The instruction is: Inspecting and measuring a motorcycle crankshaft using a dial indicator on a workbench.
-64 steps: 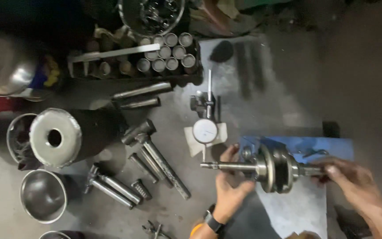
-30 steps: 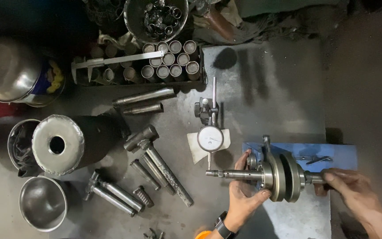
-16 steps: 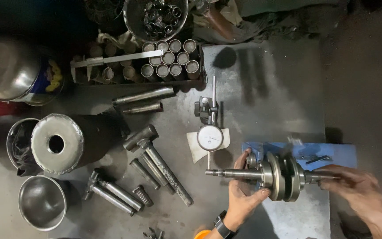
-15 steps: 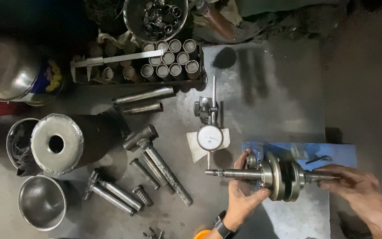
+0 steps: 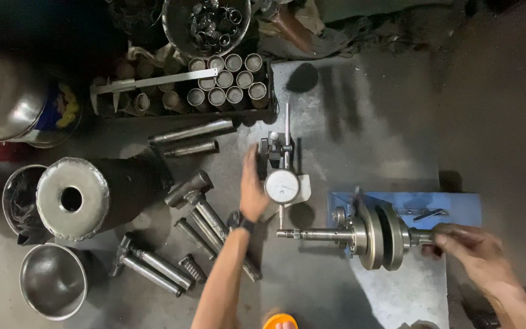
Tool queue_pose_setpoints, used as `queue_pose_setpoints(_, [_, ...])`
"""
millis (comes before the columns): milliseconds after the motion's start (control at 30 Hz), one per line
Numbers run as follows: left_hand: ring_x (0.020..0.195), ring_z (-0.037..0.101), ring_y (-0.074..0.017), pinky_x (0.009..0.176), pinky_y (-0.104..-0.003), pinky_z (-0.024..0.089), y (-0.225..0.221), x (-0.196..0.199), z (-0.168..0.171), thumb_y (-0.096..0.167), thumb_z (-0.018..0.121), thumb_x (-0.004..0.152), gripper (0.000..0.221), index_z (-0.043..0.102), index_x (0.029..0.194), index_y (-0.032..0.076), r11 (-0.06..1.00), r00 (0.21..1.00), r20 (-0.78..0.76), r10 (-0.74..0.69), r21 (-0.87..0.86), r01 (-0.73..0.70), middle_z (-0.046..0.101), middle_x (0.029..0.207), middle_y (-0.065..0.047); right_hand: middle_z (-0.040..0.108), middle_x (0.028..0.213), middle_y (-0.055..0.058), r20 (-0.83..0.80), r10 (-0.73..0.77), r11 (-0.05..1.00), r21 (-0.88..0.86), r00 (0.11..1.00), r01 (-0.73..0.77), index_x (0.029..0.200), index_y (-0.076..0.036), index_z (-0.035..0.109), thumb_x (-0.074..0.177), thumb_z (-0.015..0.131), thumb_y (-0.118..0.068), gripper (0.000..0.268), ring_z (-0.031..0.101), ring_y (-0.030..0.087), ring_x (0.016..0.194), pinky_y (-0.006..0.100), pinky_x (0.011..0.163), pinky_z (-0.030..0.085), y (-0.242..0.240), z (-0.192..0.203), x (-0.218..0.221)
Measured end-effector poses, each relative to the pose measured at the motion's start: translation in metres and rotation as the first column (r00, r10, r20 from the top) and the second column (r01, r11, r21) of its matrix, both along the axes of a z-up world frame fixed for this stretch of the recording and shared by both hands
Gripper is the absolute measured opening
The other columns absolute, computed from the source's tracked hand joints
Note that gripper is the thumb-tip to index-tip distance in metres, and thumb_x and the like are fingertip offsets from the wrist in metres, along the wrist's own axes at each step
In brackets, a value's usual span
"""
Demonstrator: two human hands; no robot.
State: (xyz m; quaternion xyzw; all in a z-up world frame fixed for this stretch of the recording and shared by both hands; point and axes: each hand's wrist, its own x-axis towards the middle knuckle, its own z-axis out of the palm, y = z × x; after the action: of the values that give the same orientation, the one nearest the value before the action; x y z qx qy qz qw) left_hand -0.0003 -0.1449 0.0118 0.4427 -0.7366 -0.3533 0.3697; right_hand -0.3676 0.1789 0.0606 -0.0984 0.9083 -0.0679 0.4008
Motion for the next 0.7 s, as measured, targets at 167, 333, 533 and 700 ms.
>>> queue_pose_setpoints(167, [0.155,0.027,-0.0397,0.128,-0.059,0.014,-0.047,-0.008,-0.021,0.001,0.078,0.069,0.099,0.033,0.157,-0.002,0.978,0.935,0.291,-0.203,0.015,0.207,0.040,0.160,-0.024,0.082,0.107,0.013,0.138,0.075,0.954,-0.299,0.988,-0.030,0.119,-0.012,0.076,0.080,0.077,-0.017,0.039,0.079,0.035,0.098,0.052,0.089,0.067,-0.021,0.038,0.013])
queue_pose_setpoints(333, [0.152,0.030,-0.0355,0.126,-0.060,0.008,-0.051,-0.014,-0.020,0.005,0.080,0.066,0.088,0.044,0.146,0.003,0.975,0.933,0.283,-0.221,0.047,0.217,0.050,0.152,-0.021,0.079,0.114,0.010,0.163,0.034,0.952,-0.306,0.986,0.018,0.120,-0.013,0.073,0.074,0.079,-0.008,0.047,0.075,0.028,0.106,0.044,0.094,0.062,-0.044,0.072,0.028])
queue_pose_setpoints(533, [0.151,0.037,-0.0323,0.130,-0.056,0.010,-0.051,-0.009,-0.040,-0.003,0.072,0.064,0.087,0.051,0.147,0.008,0.988,0.954,0.258,-0.154,0.028,0.152,0.049,0.155,-0.024,0.075,0.117,0.016,0.345,-0.015,0.817,-0.537,0.939,0.210,0.123,-0.002,0.070,0.084,0.069,-0.017,0.042,0.071,0.030,0.113,0.046,0.096,0.057,-0.029,0.051,0.017])
queue_pose_setpoints(700, [0.150,0.037,-0.0331,0.129,-0.055,0.010,-0.049,-0.011,-0.027,-0.003,0.074,0.063,0.086,0.052,0.145,0.009,0.989,0.962,0.229,-0.151,0.040,0.146,0.048,0.154,-0.024,0.075,0.116,0.021,0.350,-0.017,0.808,-0.548,0.937,0.219,0.123,0.001,0.070,0.091,0.063,-0.026,0.042,0.070,0.034,0.115,0.051,0.102,0.057,-0.029,0.051,0.021])
